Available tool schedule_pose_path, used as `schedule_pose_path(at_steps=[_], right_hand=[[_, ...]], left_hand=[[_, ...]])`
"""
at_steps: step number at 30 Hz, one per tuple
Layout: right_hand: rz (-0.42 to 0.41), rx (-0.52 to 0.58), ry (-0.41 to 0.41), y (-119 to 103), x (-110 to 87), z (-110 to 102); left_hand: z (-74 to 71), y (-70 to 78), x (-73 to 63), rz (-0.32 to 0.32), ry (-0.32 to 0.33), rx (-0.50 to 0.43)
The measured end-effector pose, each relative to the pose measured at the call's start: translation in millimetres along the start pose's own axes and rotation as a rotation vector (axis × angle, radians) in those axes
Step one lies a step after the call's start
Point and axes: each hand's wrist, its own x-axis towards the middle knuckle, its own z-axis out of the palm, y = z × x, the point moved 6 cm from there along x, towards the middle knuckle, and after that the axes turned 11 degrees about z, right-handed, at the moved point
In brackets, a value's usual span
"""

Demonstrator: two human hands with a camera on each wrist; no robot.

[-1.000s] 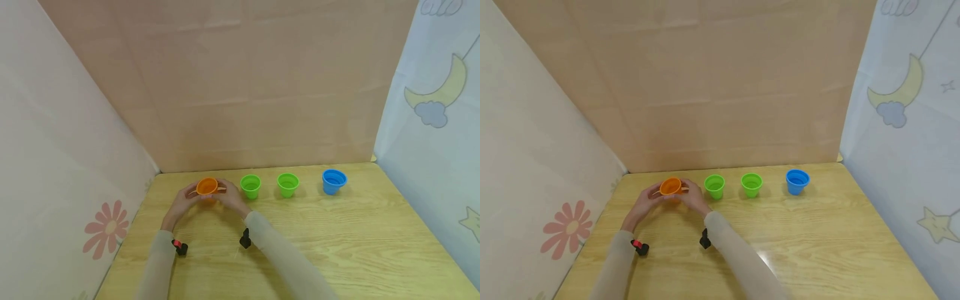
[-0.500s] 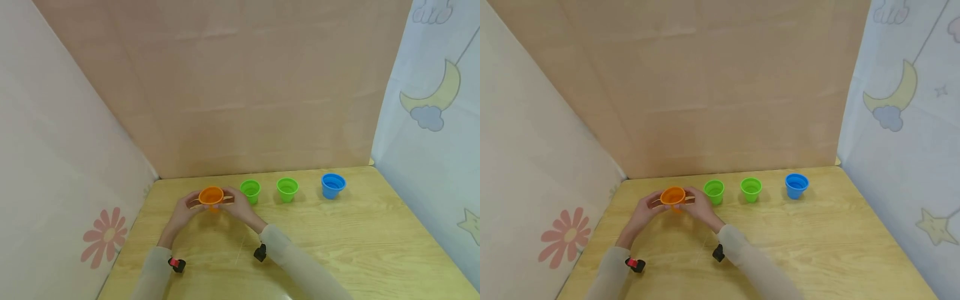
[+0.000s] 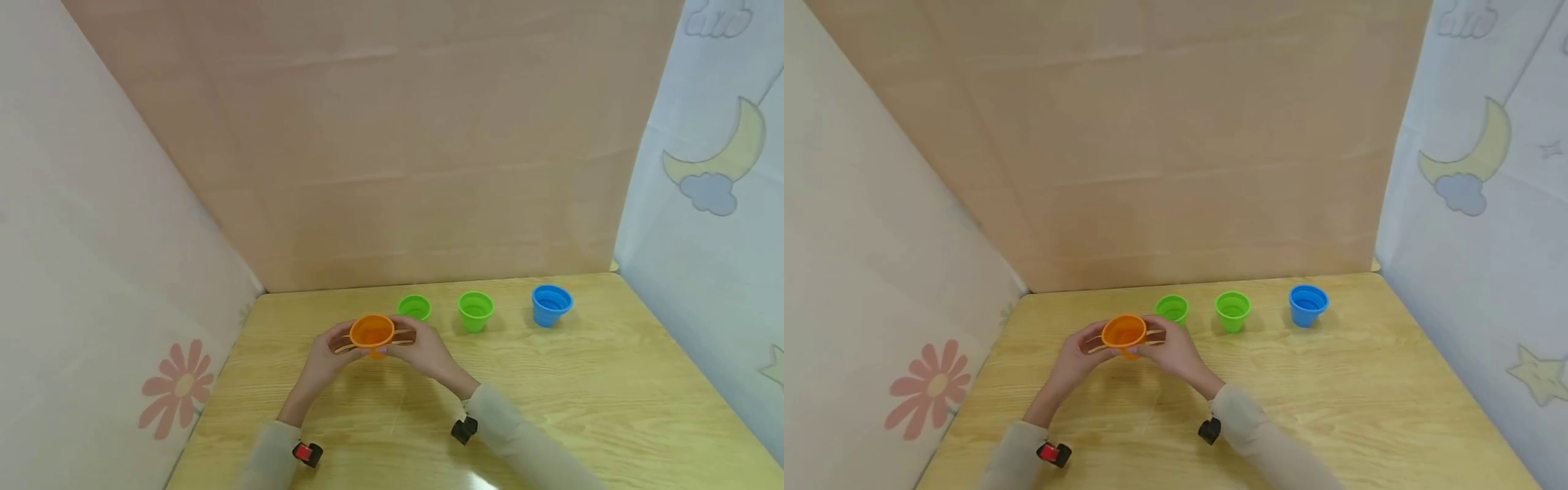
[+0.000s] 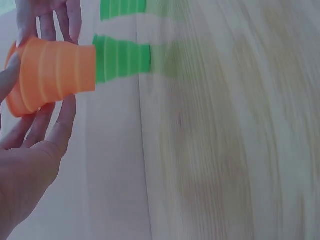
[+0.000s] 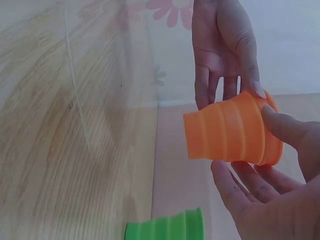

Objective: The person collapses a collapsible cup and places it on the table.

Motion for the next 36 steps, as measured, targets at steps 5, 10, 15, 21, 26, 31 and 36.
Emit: schedule_pose_path(at_steps=[5, 10, 15, 21, 26, 31, 36], right_hand=[[0.007, 0.041, -0.006, 5.2, -7.4, -20.2], [0.014, 0.061, -0.019, 12.0, -16.3, -38.6], [0.053, 0.033, 0.006, 22.0, -26.8, -55.9], [0.063, 0.031, 0.05, 35.4, -36.9, -77.2], [0.046, 0.035, 0.045, 43.5, -43.6, -95.1], [0.048, 0.043, 0.051, 51.3, -49.3, -109.7], [0.059, 0.048, 0.044, 58.9, -51.3, -116.9]], left_hand=[[21.2, 5.9, 4.5, -0.003, -0.017, -0.031], [40.4, 10.6, 9.0, 0.003, -0.034, -0.103], [58.5, 11.4, 12.0, 0.02, -0.053, -0.113], [83.8, 10.0, 19.4, 0.031, -0.066, -0.155], [105.0, 8.3, 28.3, 0.025, -0.063, -0.164], [122.2, 8.7, 35.9, 0.025, -0.082, -0.173], [131.3, 6.3, 38.8, -0.007, -0.09, -0.203]])
